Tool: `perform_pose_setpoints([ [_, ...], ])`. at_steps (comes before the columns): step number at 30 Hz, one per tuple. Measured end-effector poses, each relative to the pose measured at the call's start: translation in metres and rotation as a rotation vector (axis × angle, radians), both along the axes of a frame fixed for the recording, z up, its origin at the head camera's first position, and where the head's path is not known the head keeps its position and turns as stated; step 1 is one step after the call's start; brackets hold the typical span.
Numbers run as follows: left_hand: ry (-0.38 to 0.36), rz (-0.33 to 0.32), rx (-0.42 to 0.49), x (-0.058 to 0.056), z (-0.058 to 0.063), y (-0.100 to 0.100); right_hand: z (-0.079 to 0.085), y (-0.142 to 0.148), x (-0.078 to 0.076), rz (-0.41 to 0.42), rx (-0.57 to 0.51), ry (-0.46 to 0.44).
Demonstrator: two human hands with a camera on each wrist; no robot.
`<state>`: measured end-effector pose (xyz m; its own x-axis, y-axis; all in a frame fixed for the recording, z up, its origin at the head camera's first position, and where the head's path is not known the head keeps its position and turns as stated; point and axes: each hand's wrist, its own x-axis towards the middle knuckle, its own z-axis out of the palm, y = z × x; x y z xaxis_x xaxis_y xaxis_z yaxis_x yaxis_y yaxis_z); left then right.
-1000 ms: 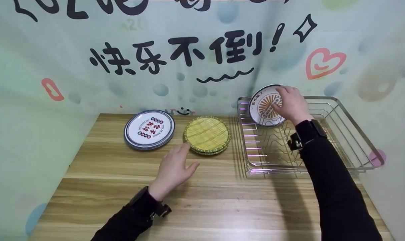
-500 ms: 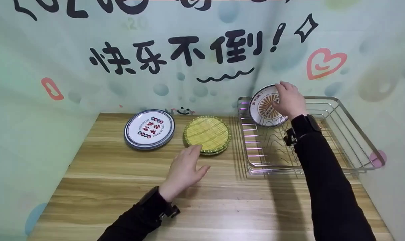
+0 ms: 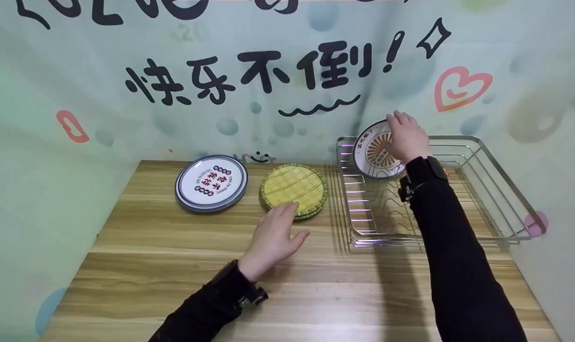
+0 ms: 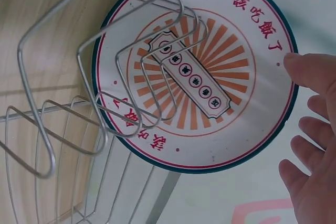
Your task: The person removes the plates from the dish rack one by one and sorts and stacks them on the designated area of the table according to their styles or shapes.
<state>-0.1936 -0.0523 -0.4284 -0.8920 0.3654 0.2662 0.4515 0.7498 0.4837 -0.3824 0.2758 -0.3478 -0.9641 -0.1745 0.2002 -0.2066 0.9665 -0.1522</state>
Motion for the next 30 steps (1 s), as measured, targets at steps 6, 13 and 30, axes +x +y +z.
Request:
perform_pose_setpoints([
  [6,-0.017,-0.001,0.014,0.000,-0.004,0.004,-0.005,0.003,-0.003,-0.005,0.018,0.010],
  [13,-0.010,-0.001,0.007,-0.001,-0.007,0.006,-0.008,0.004,-0.002,-0.016,0.008,0.102],
  [30,-0.026,-0.006,0.050,-0.004,-0.007,0.014,-0.001,0.002,0.003,-0.144,-0.015,0.182],
])
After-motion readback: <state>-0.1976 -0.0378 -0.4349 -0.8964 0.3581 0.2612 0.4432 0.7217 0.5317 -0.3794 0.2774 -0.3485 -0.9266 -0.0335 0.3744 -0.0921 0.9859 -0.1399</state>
